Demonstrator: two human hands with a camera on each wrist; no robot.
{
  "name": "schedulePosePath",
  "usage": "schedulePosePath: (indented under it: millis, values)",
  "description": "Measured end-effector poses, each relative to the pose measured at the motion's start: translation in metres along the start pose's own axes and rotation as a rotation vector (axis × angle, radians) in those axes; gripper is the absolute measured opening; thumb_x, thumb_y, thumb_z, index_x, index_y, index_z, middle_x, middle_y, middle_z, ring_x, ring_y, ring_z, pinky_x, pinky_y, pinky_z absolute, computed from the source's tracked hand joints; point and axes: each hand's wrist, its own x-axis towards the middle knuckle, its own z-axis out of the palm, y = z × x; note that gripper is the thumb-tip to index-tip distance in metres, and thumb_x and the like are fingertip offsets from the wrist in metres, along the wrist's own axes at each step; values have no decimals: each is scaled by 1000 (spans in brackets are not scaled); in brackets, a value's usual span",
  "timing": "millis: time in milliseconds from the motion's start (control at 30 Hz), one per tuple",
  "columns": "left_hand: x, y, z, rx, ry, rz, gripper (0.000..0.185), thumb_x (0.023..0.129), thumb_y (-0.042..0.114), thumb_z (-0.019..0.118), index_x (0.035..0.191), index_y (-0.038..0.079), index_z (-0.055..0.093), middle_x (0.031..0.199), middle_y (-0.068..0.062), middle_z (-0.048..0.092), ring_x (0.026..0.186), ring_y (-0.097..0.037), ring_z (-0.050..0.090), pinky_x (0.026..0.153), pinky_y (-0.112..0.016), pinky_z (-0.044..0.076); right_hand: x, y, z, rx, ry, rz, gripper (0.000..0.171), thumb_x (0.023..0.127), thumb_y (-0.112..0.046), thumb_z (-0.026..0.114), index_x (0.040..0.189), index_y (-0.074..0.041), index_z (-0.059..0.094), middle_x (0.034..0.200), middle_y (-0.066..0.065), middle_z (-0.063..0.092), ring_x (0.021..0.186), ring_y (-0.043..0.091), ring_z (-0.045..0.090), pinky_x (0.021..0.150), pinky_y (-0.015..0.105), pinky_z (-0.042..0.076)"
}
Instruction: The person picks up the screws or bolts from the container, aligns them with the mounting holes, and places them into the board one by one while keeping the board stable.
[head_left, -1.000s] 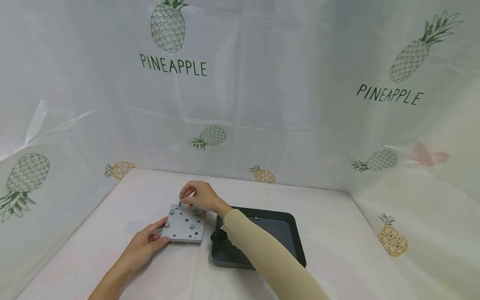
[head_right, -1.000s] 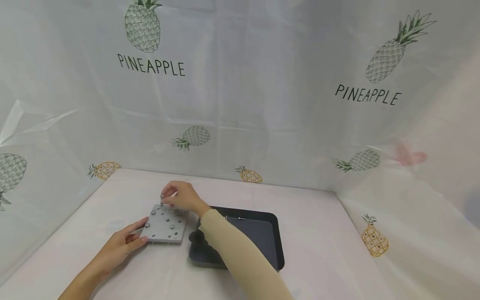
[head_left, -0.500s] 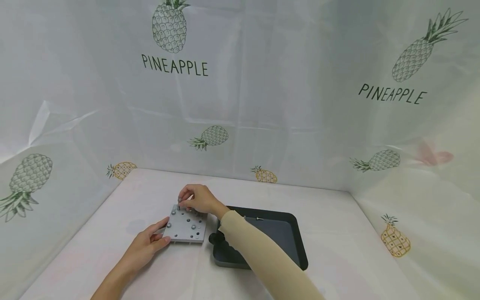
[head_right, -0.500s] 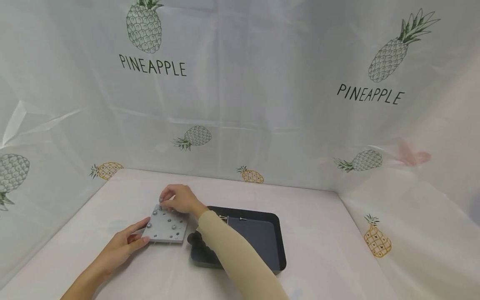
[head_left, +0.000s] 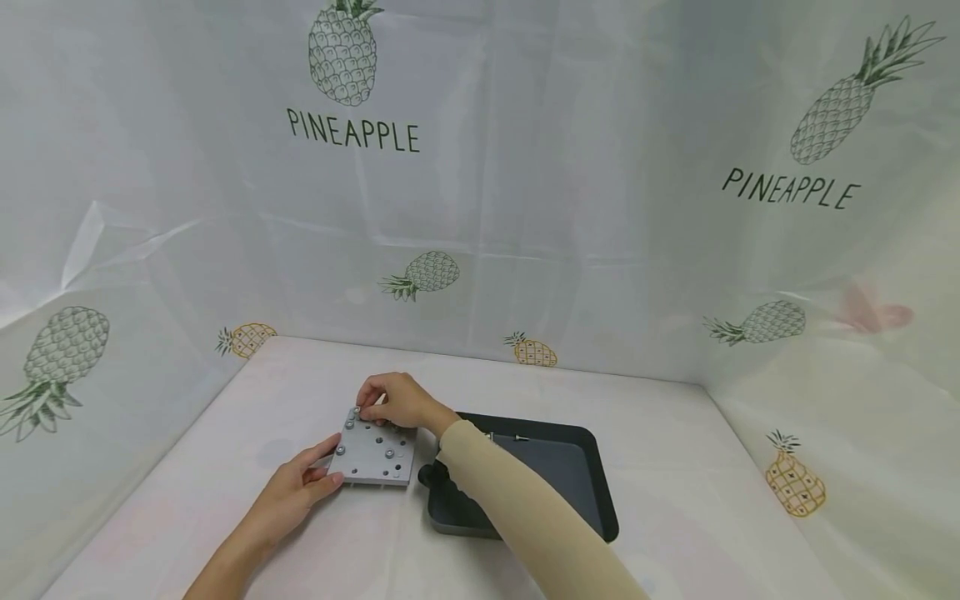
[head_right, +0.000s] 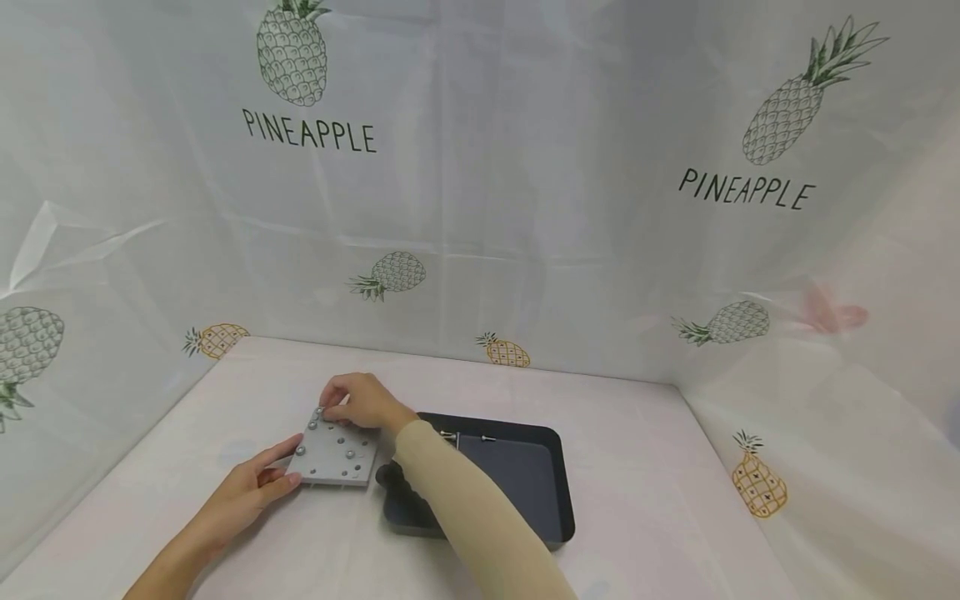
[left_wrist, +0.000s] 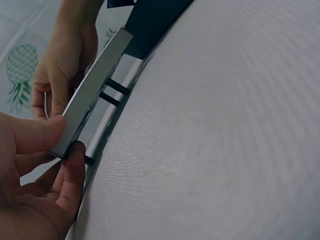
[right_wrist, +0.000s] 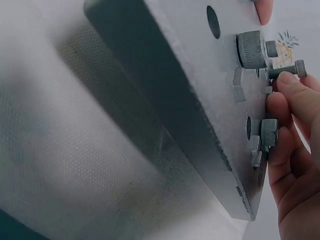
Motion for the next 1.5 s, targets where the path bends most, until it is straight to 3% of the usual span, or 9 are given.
schedulePosePath:
  millis: [367, 800, 1000, 1200, 1500]
  values:
    - [2, -1, -2, 45, 16, -6, 76, 100, 28, 76, 165, 13, 40, 157, -21, 49, 120, -21, 54, 89, -20, 47, -3, -3, -13, -123, -38, -19, 25, 100, -17, 77, 125, -15, 75, 100, -9, 75, 80, 3, 66, 73, 18, 53]
    - [1, -1, 1, 34, 5, 9, 76, 99, 30, 77, 164, 13, 41, 164, -25, 40, 129, -23, 54, 91, -18, 48, -1, -5, -6, -162, -26, -33, 5, 100, -19, 77, 105, -19, 80, 96, -13, 72, 74, 3, 61, 68, 17, 51]
    - [0, -1, 0, 33, 11, 11, 76, 100, 29, 76, 164, 13, 41, 163, -25, 42, 132, -24, 54, 92, -16, 47, -7, -5, -16, -185, -22, -38, 12, 102, -19, 75, 112, -17, 80, 100, -11, 73, 83, 3, 63, 75, 18, 52]
    - [2, 0, 1, 47, 5, 3, 76, 100, 31, 76, 165, 14, 40, 161, -21, 46, 126, -22, 53, 92, -19, 46, -37, -5, -55, -194, 1, -93, 20, 104, -18, 72, 122, -12, 78, 108, -6, 76, 93, 8, 68, 81, 21, 54]
    - [1, 0, 0, 60, 2, -28, 75, 101, 29, 74, 166, 16, 38, 162, -21, 45, 127, -24, 51, 94, -20, 45, -112, 9, -119, -242, -58, -121, 26, 103, -16, 72, 129, -14, 73, 114, 3, 75, 99, 21, 74, 87, 28, 58]
